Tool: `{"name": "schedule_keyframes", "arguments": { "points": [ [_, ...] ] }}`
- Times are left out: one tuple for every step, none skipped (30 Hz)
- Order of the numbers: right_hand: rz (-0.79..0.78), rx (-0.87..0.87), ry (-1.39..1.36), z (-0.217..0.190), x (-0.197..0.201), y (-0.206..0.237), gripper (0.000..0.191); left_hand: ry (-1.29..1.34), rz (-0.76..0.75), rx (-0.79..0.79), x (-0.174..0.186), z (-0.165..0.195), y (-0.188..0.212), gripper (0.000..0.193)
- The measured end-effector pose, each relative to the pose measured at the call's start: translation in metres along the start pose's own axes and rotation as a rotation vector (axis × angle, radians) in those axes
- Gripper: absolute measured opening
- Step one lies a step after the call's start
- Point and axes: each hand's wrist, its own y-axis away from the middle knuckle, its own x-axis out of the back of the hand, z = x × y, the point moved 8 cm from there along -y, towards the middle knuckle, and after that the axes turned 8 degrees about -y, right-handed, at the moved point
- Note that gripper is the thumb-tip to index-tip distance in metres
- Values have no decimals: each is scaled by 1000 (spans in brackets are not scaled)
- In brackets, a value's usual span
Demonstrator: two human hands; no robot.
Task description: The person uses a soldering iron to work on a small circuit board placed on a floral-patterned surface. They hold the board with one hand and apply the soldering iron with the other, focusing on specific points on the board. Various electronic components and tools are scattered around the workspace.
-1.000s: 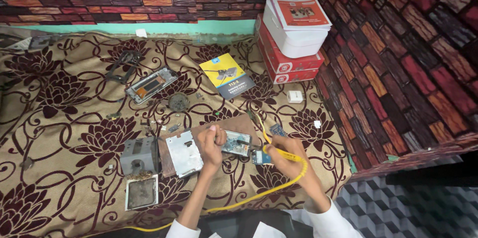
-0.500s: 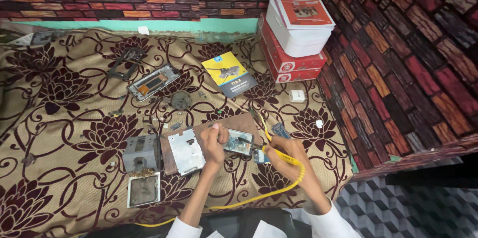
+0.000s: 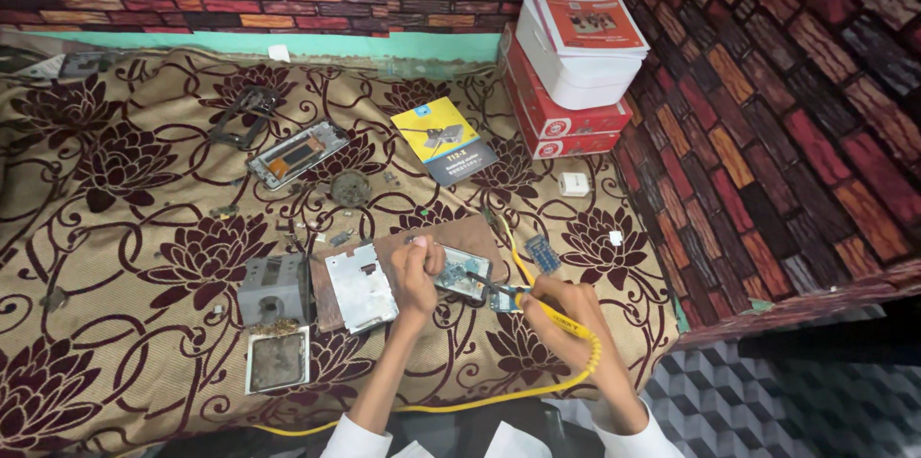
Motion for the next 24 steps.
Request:
{"name": "schedule_keyframes", "arguments": {
  "points": [
    [4,-8,-2,1,0,1,26,10,1,-3,0,-1,0,44],
    [9,-15,-4,2,0,1,26,20,1,-6,0,-1,0,44],
    [15,-19,-6,3,0,1,26,19,1,-7,0,-2,0,44],
    [20,-11,4,2,0,0,26,18,1,-10,1,-3,0,44],
    [24,-6,14,2,0,0,26,17,3,-10,1,-4,0,43],
    [27,-4,23,2,-1,0,26,3,8,-16,2,-4,1,44],
    [30,-9,18,2,-1,0,26,-11,10,-25,2,-4,0,44],
    [34,-14,12,2,-2,0,26,-26,12,-35,3,-4,-1,45],
    [37,-19,6,2,-3,1,26,-28,15,-35,3,-4,0,44],
    [39,-4,2,1,-4,1,26,-31,17,-38,4,-4,0,43],
    [37,8,-1,0,-5,2,27,-33,22,-37,4,-4,1,42],
    [34,17,-4,-1,-6,4,27,-13,17,-21,5,-5,3,43],
    [38,22,-3,-1,-6,4,27,8,11,-9,5,-6,2,43],
    [42,27,0,-1,-6,4,26,29,6,2,4,-7,2,43],
    [45,32,2,-1,-6,4,26,28,13,3,4,-8,2,42],
    [39,24,-1,1,-6,3,26,27,18,0,4,-8,1,42],
    [33,16,-3,3,-5,2,26,26,23,-4,4,-8,0,42],
    [26,5,-5,5,-4,1,26,43,18,-9,3,-8,0,42],
    [23,-7,-1,7,-3,1,26,58,13,-14,3,-7,1,42],
    [21,-17,2,8,-2,0,27,72,8,-22,3,-6,0,42],
    [18,-27,4,10,-1,-1,27,87,10,-8,4,-7,1,42],
    [14,-31,1,11,-1,-1,27,101,12,7,5,-8,1,42],
    [13,-34,-2,11,-2,-1,26,115,12,21,6,-9,1,41],
    [12,-38,-6,12,-2,-1,26,144,9,23,7,-9,1,41]
  ]
}}
